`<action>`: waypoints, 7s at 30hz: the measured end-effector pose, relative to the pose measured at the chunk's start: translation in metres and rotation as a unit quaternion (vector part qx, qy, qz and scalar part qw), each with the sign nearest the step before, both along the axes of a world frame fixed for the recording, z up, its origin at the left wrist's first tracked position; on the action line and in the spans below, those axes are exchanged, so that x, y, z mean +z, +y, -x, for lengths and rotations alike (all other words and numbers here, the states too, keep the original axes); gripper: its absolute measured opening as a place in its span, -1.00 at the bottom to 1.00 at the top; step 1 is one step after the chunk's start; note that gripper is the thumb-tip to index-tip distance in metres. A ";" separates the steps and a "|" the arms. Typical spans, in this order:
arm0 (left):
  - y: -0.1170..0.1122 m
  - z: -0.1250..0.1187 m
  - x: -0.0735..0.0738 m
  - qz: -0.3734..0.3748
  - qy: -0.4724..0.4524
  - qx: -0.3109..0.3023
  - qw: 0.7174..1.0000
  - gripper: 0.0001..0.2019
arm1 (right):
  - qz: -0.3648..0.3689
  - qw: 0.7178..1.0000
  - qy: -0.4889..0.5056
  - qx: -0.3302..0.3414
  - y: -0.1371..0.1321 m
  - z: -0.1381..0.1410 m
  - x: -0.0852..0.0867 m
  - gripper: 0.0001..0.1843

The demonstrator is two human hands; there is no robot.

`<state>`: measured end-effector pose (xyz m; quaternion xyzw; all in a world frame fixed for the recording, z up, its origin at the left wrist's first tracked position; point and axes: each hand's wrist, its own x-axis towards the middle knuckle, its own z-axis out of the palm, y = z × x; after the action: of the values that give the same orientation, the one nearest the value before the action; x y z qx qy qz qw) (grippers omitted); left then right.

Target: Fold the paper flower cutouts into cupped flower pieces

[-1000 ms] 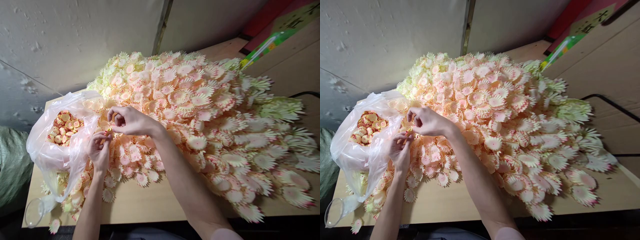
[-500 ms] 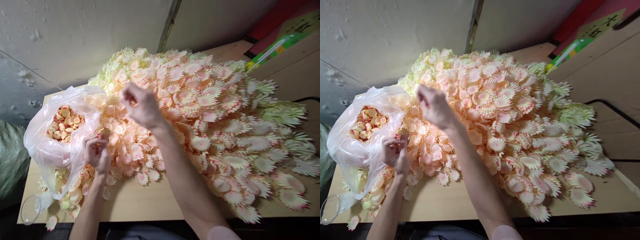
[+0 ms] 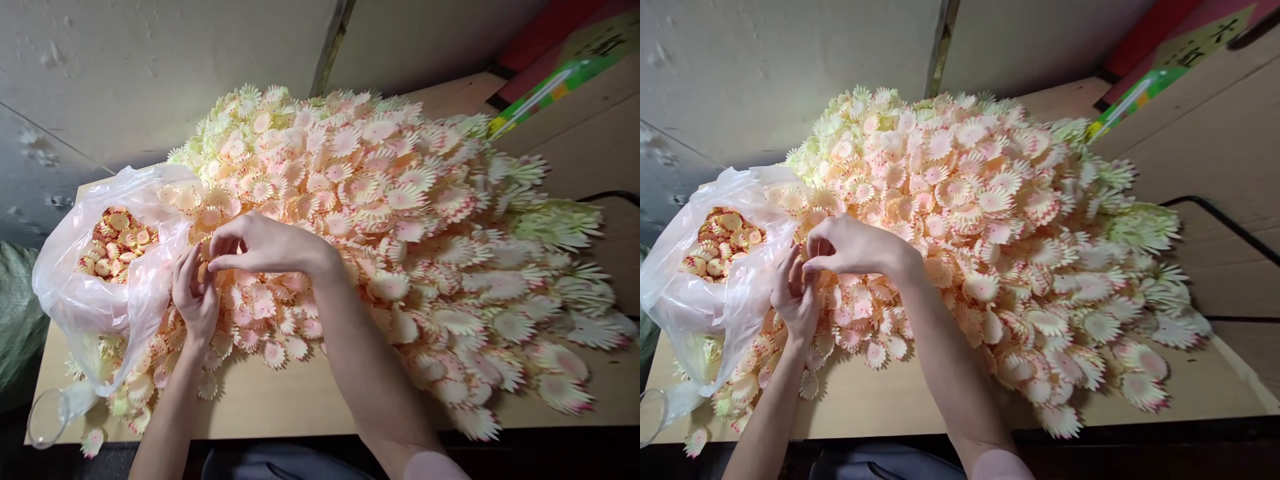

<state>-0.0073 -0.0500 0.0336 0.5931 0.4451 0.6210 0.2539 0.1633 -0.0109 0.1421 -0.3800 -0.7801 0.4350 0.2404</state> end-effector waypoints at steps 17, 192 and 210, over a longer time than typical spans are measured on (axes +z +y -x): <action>0.000 0.003 -0.002 0.027 -0.084 -0.121 0.989 -0.66 | 0.020 0.999 0.014 0.029 0.002 -0.006 -0.003 -0.94; 0.001 0.004 0.002 0.053 -0.102 -0.040 0.993 -0.69 | 0.041 0.992 0.121 -0.006 -0.002 -0.019 -0.001 -0.87; 0.000 0.003 0.006 0.040 -0.117 -0.067 0.990 -0.70 | 0.060 0.990 0.128 0.023 0.001 -0.014 -0.006 -0.86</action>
<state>-0.0104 -0.0499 0.0392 0.5342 0.3960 0.6492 0.3692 0.1771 -0.0099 0.1364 -0.3169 -0.7236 0.5317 0.3053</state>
